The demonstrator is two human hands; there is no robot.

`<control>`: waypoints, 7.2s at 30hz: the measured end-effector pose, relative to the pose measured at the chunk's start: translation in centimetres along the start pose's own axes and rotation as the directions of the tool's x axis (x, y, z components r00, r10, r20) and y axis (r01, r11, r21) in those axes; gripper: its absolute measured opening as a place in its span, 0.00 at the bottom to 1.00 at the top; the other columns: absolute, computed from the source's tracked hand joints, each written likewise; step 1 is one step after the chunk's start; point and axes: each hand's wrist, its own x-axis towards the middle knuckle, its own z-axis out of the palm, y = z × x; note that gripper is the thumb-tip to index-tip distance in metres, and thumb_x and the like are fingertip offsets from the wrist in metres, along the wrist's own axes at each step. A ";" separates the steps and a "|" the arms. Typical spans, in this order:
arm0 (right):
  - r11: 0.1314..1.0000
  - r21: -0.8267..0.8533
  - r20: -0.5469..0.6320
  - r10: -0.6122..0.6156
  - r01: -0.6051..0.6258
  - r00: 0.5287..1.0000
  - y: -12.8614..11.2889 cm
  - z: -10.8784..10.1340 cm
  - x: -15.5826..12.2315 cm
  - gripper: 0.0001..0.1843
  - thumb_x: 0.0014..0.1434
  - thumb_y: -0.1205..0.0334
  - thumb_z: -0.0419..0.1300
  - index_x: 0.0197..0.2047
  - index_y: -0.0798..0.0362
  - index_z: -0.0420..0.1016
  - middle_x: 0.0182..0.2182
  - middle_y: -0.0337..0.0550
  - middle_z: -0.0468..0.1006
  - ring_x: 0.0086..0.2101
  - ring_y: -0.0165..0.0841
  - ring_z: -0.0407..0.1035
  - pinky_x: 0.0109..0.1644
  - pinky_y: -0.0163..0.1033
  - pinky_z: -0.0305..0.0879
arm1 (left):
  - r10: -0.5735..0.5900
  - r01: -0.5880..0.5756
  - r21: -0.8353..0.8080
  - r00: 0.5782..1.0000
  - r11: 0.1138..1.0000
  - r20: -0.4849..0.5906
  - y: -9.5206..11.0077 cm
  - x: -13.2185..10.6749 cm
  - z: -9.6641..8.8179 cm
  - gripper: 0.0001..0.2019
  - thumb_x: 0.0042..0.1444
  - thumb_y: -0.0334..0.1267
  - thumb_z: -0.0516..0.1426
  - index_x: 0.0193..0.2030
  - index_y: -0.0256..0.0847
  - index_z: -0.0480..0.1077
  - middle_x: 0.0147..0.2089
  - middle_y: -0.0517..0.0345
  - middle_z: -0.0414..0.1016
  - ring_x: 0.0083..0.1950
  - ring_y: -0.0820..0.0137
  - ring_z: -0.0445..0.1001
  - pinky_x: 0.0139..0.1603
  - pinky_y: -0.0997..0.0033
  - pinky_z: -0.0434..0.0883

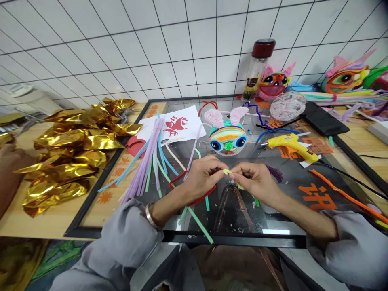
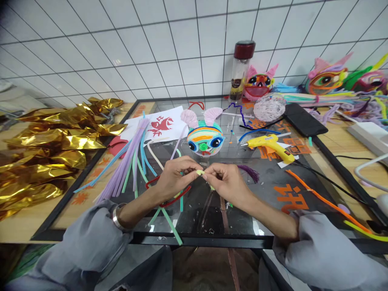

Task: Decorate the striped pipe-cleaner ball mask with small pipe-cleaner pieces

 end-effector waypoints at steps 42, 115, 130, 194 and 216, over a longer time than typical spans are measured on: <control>0.462 -0.814 -0.083 -0.690 0.351 0.719 -1.2 1.1 -0.5 0.04 0.64 0.68 0.55 0.38 0.57 0.71 0.25 0.42 0.74 0.26 0.29 0.67 0.31 0.33 0.60 | -0.692 0.434 -0.891 0.685 0.135 0.229 2.5 0.2 2.6 0.14 0.37 0.38 0.69 0.26 0.32 0.72 0.21 0.64 0.63 0.20 0.85 0.55 0.21 0.82 0.49; 0.583 -0.701 -0.108 -0.655 0.410 0.748 -1.0 1.2 -0.5 0.07 0.62 0.65 0.57 0.37 0.57 0.75 0.24 0.43 0.72 0.25 0.30 0.67 0.30 0.35 0.62 | -0.678 0.463 -0.854 0.708 0.237 0.196 2.7 -0.4 3.3 0.13 0.44 0.43 0.64 0.27 0.34 0.70 0.21 0.64 0.61 0.22 0.80 0.58 0.22 0.77 0.54; 0.691 -0.546 -0.083 -0.607 0.473 0.790 -1.2 -0.7 -0.2 0.03 0.61 0.67 0.58 0.35 0.55 0.74 0.26 0.41 0.74 0.27 0.28 0.68 0.31 0.33 0.64 | -0.540 0.577 -0.721 0.774 0.384 0.331 2.1 -0.5 2.5 0.21 0.54 0.55 0.55 0.28 0.35 0.67 0.19 0.61 0.64 0.21 0.76 0.62 0.22 0.75 0.59; 0.530 -0.714 -0.086 -0.715 0.457 0.694 -1.2 -0.3 -0.2 0.18 0.57 0.62 0.62 0.51 0.53 0.71 0.37 0.50 0.77 0.38 0.40 0.71 0.40 0.45 0.68 | -0.533 0.435 -0.656 0.844 0.617 0.059 1.9 -0.1 1.8 0.16 0.54 0.46 0.58 0.30 0.33 0.75 0.21 0.66 0.55 0.22 0.81 0.50 0.22 0.75 0.46; 0.636 -0.627 -0.078 -0.626 0.450 0.776 -1.7 -0.6 -0.2 0.05 0.58 0.67 0.57 0.37 0.52 0.73 0.30 0.44 0.76 0.31 0.33 0.72 0.34 0.37 0.68 | -0.456 0.487 -0.535 0.867 0.691 0.200 1.6 -0.6 1.8 0.22 0.63 0.53 0.47 0.29 0.36 0.67 0.22 0.63 0.59 0.23 0.77 0.57 0.24 0.75 0.55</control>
